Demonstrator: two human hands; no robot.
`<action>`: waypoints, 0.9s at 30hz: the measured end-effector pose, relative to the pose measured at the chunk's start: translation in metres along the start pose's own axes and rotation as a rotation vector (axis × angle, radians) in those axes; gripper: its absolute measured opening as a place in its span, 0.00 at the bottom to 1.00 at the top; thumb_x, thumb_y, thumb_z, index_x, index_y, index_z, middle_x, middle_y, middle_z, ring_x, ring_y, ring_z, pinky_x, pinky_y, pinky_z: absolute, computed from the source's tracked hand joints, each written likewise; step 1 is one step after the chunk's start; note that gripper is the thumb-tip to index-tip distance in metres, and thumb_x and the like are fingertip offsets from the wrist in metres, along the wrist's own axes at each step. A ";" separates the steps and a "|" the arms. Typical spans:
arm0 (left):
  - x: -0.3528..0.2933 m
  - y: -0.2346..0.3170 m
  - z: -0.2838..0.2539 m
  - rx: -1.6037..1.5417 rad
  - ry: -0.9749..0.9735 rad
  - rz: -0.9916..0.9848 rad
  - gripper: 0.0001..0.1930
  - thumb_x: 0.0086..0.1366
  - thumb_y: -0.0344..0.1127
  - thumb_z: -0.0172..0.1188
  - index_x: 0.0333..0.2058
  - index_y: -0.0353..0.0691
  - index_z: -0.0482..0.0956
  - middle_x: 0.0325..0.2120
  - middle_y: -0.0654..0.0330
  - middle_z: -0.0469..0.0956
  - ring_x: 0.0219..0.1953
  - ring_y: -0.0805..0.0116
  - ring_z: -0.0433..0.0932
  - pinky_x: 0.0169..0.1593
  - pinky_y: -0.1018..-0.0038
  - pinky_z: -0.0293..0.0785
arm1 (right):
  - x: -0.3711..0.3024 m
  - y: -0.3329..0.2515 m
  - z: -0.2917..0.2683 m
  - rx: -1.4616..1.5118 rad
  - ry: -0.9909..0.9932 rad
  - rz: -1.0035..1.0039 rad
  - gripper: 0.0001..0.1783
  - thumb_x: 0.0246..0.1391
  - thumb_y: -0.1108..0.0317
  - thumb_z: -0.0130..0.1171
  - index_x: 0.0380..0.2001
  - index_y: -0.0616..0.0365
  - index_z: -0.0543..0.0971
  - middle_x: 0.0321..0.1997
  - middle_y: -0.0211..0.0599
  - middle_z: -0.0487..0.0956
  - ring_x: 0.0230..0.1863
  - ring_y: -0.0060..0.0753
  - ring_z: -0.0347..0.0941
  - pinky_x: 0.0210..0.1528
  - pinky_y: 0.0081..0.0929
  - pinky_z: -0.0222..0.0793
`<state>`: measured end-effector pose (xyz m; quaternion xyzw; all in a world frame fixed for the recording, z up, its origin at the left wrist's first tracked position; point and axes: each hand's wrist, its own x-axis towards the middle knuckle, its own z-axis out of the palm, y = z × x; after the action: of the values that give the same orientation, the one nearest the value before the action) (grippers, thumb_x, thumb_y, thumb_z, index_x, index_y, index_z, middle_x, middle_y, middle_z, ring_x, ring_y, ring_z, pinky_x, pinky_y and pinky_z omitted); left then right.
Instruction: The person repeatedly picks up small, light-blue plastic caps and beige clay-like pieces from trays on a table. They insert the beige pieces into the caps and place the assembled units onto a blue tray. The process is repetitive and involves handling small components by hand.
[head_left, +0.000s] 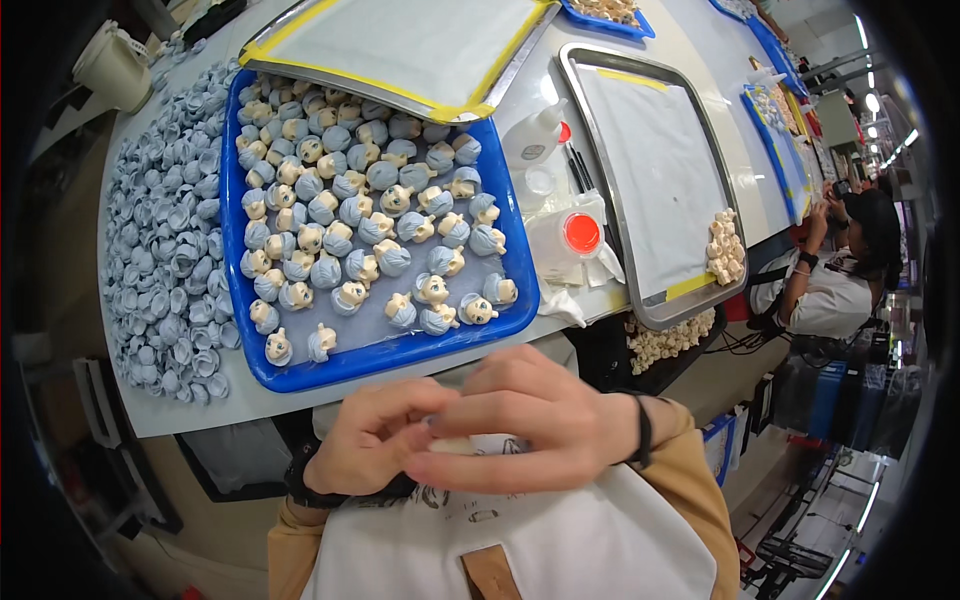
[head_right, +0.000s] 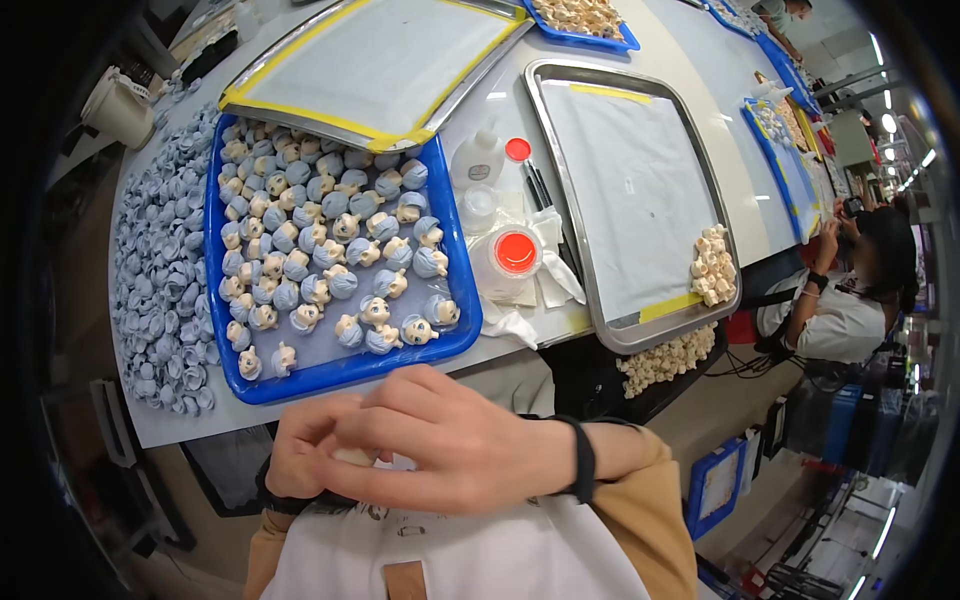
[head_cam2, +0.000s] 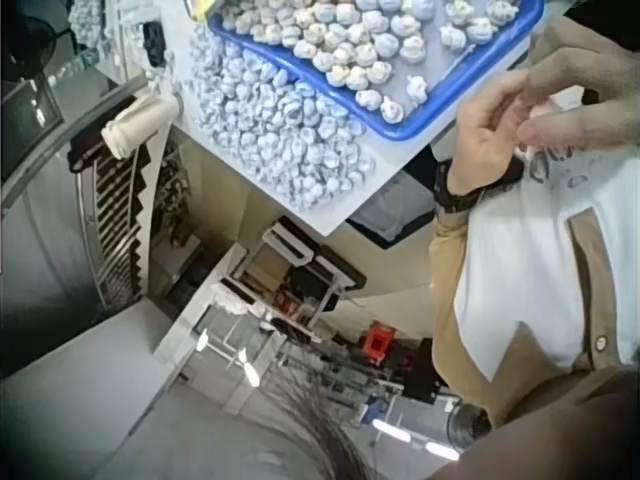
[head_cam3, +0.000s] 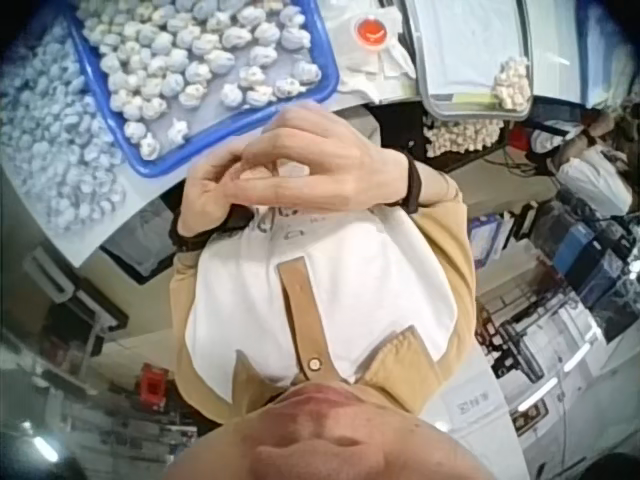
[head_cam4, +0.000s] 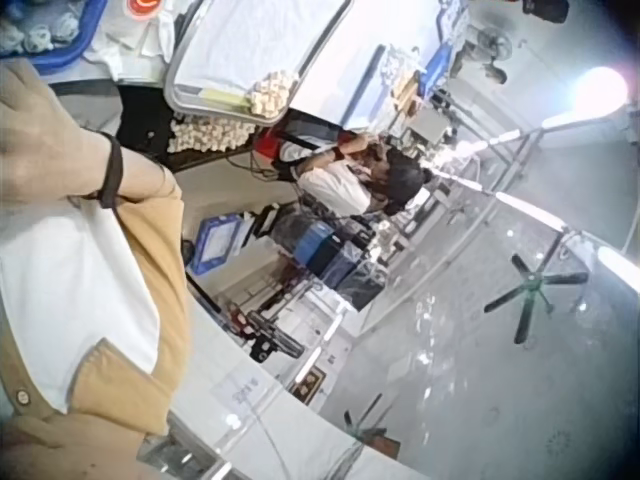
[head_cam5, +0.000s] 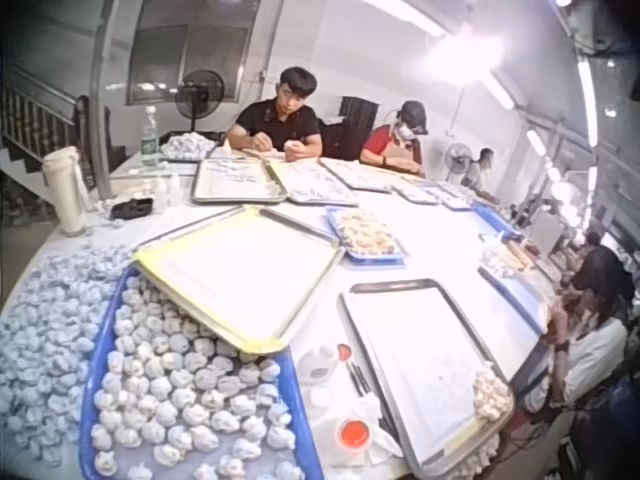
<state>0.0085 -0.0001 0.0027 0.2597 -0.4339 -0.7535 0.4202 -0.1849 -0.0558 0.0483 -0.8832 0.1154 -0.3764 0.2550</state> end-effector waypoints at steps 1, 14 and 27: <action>-0.002 -0.002 -0.002 0.044 0.007 -0.021 0.16 0.65 0.34 0.52 0.47 0.29 0.70 0.35 0.58 0.72 0.33 0.76 0.70 0.33 0.81 0.66 | 0.001 0.000 0.009 -0.048 0.068 0.014 0.18 0.38 0.72 0.60 0.38 0.57 0.79 0.37 0.35 0.74 0.33 0.31 0.68 0.32 0.26 0.63; 0.001 -0.009 0.001 -0.121 0.097 0.120 0.16 0.61 0.30 0.57 0.46 0.29 0.69 0.37 0.54 0.73 0.36 0.72 0.73 0.33 0.81 0.69 | -0.006 -0.002 0.018 -0.200 0.255 0.143 0.17 0.36 0.73 0.62 0.35 0.59 0.78 0.34 0.35 0.76 0.31 0.33 0.72 0.31 0.27 0.67; 0.006 -0.002 0.008 -0.099 0.286 0.156 0.19 0.60 0.27 0.56 0.49 0.28 0.65 0.44 0.44 0.72 0.39 0.68 0.77 0.36 0.78 0.77 | -0.028 0.031 -0.064 -0.555 0.215 0.597 0.19 0.40 0.83 0.59 0.40 0.62 0.77 0.37 0.42 0.75 0.35 0.38 0.72 0.36 0.28 0.69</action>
<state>-0.0013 -0.0010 0.0051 0.3089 -0.3507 -0.6945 0.5471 -0.2511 -0.0941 0.0519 -0.8019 0.4891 -0.3305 0.0919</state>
